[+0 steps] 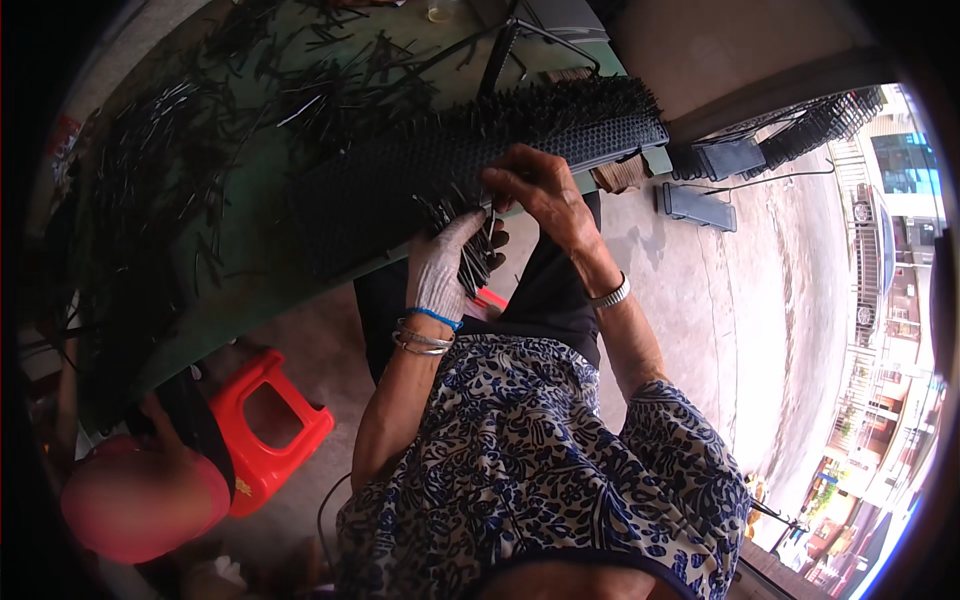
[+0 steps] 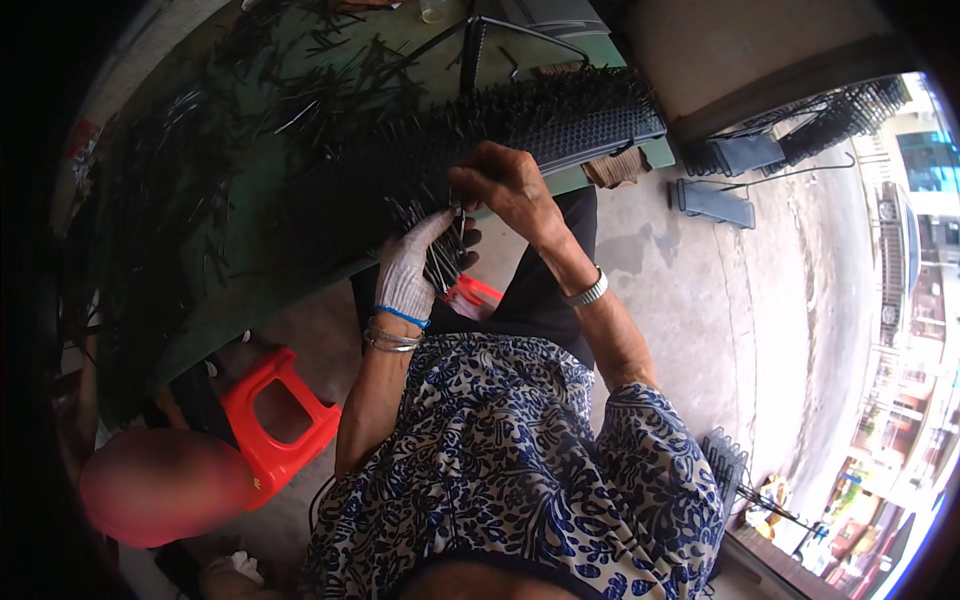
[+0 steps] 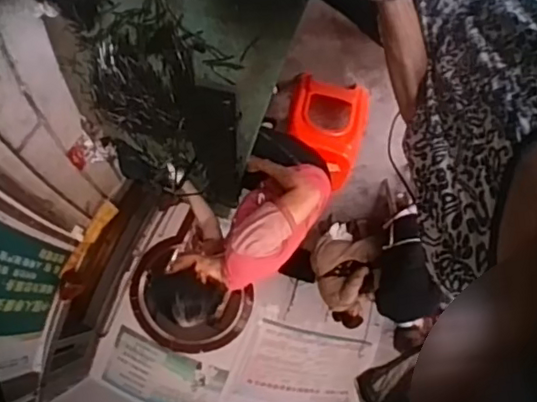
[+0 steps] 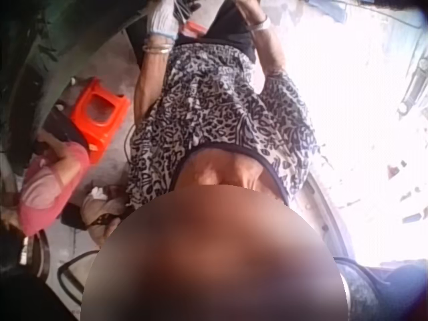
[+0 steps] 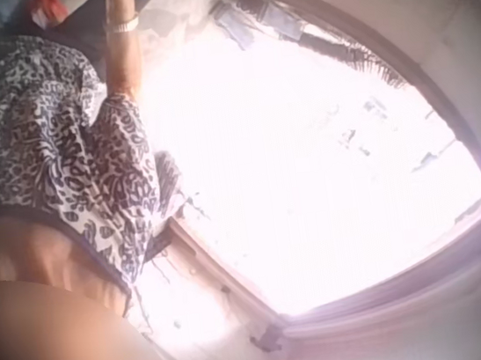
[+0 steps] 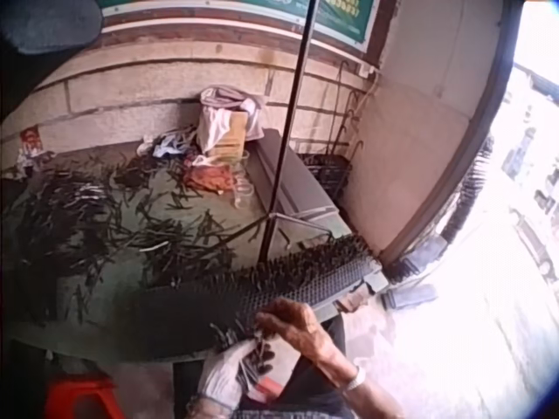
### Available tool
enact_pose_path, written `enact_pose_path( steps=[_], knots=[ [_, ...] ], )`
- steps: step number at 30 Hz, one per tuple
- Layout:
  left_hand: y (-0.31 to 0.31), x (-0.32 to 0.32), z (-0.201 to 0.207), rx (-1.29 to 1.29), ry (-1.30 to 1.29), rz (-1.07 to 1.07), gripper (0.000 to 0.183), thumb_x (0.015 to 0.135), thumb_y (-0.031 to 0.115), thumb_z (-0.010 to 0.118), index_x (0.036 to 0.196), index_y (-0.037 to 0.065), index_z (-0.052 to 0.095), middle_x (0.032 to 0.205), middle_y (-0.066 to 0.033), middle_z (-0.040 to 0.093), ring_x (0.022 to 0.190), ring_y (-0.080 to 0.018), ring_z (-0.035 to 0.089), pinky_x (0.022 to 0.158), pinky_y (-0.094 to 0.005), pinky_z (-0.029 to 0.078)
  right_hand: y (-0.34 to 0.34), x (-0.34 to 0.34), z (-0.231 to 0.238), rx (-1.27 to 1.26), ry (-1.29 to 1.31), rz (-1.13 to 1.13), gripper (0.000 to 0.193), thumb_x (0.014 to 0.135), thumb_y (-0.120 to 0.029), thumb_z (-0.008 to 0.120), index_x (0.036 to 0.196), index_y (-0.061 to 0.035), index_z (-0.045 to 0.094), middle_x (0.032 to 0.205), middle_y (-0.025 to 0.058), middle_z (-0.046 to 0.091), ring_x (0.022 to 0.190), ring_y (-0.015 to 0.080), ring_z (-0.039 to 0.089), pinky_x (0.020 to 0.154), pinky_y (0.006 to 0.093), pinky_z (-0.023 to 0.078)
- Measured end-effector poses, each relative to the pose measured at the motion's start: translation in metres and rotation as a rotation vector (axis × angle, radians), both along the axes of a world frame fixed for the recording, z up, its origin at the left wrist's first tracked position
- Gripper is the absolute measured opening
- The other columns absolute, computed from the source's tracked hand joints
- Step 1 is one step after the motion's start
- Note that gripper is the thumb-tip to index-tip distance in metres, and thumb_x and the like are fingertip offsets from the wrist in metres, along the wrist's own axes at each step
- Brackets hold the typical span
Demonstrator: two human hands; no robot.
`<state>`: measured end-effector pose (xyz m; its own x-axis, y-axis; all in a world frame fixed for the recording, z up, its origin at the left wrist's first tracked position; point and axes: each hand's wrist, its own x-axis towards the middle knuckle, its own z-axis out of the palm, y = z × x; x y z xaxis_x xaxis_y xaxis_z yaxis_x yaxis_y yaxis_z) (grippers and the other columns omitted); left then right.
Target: Inserting thin metal strips into a black metal mesh panel to assemble a component.
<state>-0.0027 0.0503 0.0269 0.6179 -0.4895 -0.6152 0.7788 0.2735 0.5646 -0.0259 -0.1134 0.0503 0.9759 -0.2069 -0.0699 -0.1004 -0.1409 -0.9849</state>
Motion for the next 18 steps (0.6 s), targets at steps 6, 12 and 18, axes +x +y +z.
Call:
enact_pose_path(
  steps=[6,12,18],
  knots=[
    [-0.002,0.0,0.01,-0.009,-0.063,-0.011,0.019,0.087,0.013,0.065,0.101,0.0,0.066,0.083,-0.0097,0.07,0.067,-0.0182,0.07,0.051,-0.0255,0.053,-0.004,-0.001,0.005,0.144,0.045,-0.012,0.018,0.091,-0.013,0.066,0.088,0.0019,0.056,0.074,0.0077,0.062,0.061,0.0162,0.064,0.057,0.0267,0.051],
    [-0.003,0.001,0.008,0.02,-0.076,-0.016,0.019,0.087,0.014,0.067,0.1,0.001,0.067,0.082,-0.0083,0.07,0.066,-0.017,0.069,0.05,-0.0243,0.052,-0.008,-0.001,0.008,0.218,0.097,0.046,0.017,0.091,-0.01,0.064,0.097,0.0041,0.058,0.073,0.0095,0.064,0.064,0.0176,0.067,0.061,0.0283,0.056],
    [-0.004,-0.001,0.007,0.034,-0.084,-0.01,0.018,0.086,0.014,0.067,0.099,0.001,0.068,0.082,-0.008,0.07,0.065,-0.016,0.069,0.049,-0.0235,0.051,-0.016,-0.002,0.008,0.215,0.098,0.121,0.017,0.092,-0.009,0.063,0.1,0.0056,0.061,0.077,0.0114,0.066,0.067,0.0185,0.069,0.063,0.0283,0.057]
  ],
)
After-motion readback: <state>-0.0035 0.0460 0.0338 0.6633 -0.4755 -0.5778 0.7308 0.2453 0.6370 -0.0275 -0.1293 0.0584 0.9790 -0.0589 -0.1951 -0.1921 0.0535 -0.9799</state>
